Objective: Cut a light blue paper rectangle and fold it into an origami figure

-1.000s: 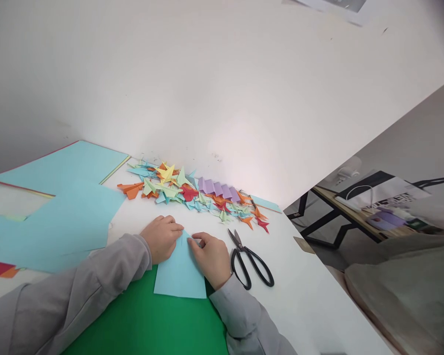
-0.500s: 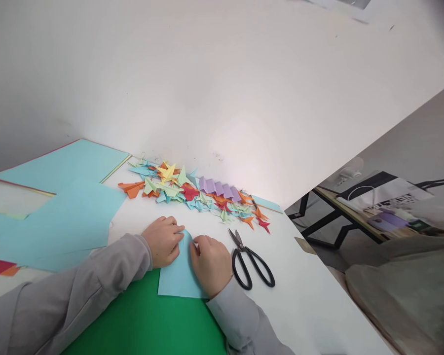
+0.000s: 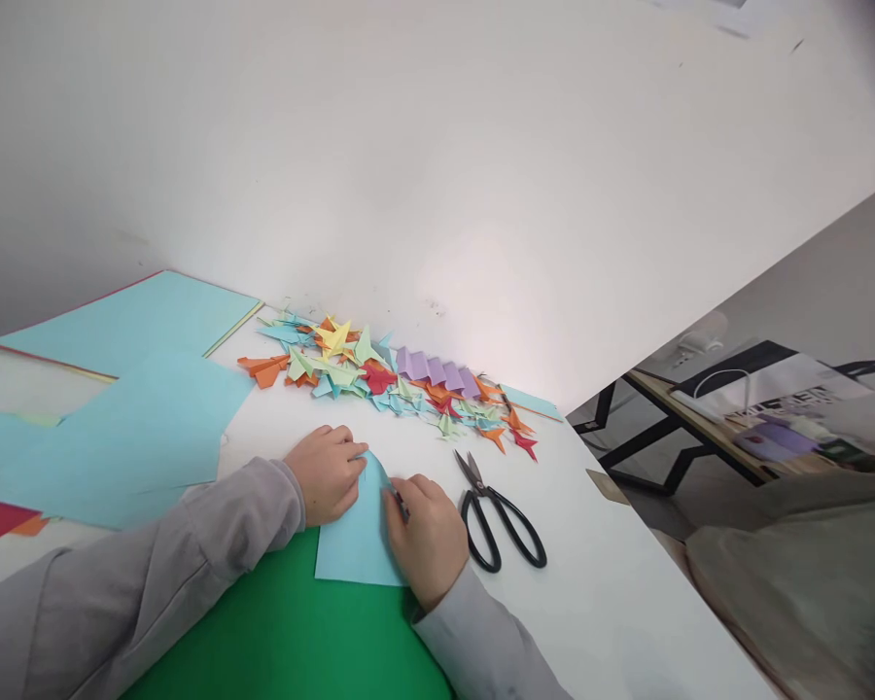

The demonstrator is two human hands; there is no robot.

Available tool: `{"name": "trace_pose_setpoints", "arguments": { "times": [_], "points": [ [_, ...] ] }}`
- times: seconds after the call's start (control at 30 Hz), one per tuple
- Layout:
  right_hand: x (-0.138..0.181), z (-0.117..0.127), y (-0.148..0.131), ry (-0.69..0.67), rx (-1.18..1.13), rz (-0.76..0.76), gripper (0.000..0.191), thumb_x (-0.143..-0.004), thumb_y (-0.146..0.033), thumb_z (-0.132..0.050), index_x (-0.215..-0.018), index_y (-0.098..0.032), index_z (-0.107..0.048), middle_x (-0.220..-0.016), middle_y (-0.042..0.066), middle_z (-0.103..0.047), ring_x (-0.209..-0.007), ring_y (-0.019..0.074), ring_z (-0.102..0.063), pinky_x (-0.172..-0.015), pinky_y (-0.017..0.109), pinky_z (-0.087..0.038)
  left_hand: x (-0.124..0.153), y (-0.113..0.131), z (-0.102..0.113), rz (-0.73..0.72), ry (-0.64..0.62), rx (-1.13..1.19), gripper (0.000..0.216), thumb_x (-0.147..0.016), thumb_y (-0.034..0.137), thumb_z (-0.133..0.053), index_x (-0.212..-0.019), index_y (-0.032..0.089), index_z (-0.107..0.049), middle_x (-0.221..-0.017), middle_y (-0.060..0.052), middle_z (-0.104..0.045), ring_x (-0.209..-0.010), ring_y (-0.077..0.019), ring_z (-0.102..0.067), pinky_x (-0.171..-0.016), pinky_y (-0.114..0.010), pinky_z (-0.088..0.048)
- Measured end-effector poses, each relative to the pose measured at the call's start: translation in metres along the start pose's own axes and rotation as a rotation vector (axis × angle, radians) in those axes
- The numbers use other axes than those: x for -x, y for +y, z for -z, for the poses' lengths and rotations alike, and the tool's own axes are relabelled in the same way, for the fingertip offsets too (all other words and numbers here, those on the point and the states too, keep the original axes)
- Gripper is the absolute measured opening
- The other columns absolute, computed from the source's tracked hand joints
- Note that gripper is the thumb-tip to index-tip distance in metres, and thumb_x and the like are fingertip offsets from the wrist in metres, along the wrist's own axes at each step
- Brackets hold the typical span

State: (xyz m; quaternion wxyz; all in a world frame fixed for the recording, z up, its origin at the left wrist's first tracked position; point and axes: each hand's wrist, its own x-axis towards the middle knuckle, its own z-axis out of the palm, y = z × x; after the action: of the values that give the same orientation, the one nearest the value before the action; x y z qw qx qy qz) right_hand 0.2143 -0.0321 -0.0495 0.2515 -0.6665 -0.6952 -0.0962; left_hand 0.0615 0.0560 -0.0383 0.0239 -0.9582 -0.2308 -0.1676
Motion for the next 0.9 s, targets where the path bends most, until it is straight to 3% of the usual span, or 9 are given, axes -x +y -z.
{"name": "trace_pose_setpoints", "arguments": {
  "times": [0.17,0.3,0.4,0.53,0.7,0.9],
  "points": [
    [-0.0042,0.0040,0.0015,-0.102,-0.008,-0.171,0.020,-0.079,-0.025,-0.051,-0.066,-0.018,-0.064,-0.059,0.002,-0.059,-0.054,0.0141,-0.052,-0.052,0.025,-0.031,-0.0003,-0.0004,-0.0006,0.002,-0.005,-0.002,0.022,-0.078,0.021,-0.048,-0.091,0.014,-0.064,-0.109,-0.011,-0.060,-0.094,-0.0254,-0.050,-0.075,-0.041,-0.040],
    [-0.0044,0.0069,-0.0007,-0.159,-0.010,-0.310,0.021,-0.082,-0.026,-0.048,-0.072,-0.020,-0.065,-0.062,0.002,-0.063,-0.057,0.0157,-0.056,-0.051,0.025,-0.029,-0.0004,-0.0005,-0.0005,0.003,-0.017,-0.005,0.021,-0.079,0.021,-0.047,-0.090,0.014,-0.065,-0.105,-0.011,-0.061,-0.093,-0.0251,-0.050,-0.074,-0.040,-0.040],
    [-0.0040,0.0067,-0.0013,-0.154,-0.016,-0.302,0.019,-0.081,-0.020,-0.047,-0.080,-0.019,-0.066,-0.067,0.002,-0.065,-0.060,0.0159,-0.058,-0.053,0.025,-0.031,-0.0006,-0.0003,-0.0004,0.005,-0.020,-0.014,0.022,-0.079,0.021,-0.048,-0.090,0.014,-0.065,-0.105,-0.011,-0.061,-0.092,-0.0251,-0.050,-0.075,-0.040,-0.039],
    [-0.0045,0.0032,0.0026,-0.075,-0.016,-0.191,0.021,-0.083,-0.027,-0.047,-0.082,-0.016,-0.066,-0.066,0.003,-0.063,-0.057,0.0141,-0.055,-0.053,0.025,-0.033,-0.0009,0.0001,-0.0005,0.000,-0.018,-0.024,0.022,-0.079,0.021,-0.047,-0.090,0.014,-0.065,-0.105,-0.010,-0.061,-0.092,-0.0250,-0.049,-0.074,-0.040,-0.039],
    [-0.0053,-0.0005,0.0073,0.018,0.116,0.104,0.024,-0.087,-0.024,-0.044,-0.087,-0.017,-0.067,-0.067,0.005,-0.062,-0.061,0.0159,-0.054,-0.057,0.027,-0.036,-0.0010,0.0006,-0.0002,-0.011,-0.014,-0.034,0.021,-0.080,0.022,-0.047,-0.089,0.014,-0.064,-0.102,-0.011,-0.061,-0.091,-0.0250,-0.049,-0.073,-0.039,-0.039],
    [-0.0040,-0.0027,0.0002,0.006,0.125,0.363,0.029,-0.088,-0.019,-0.040,-0.106,-0.011,-0.060,-0.103,0.015,-0.063,-0.086,0.0233,-0.055,-0.070,0.035,-0.046,-0.0012,0.0016,0.0000,0.004,-0.005,-0.026,0.021,-0.080,0.023,-0.047,-0.089,0.014,-0.064,-0.101,-0.010,-0.061,-0.090,-0.0247,-0.050,-0.074,-0.040,-0.039]
  ]
}}
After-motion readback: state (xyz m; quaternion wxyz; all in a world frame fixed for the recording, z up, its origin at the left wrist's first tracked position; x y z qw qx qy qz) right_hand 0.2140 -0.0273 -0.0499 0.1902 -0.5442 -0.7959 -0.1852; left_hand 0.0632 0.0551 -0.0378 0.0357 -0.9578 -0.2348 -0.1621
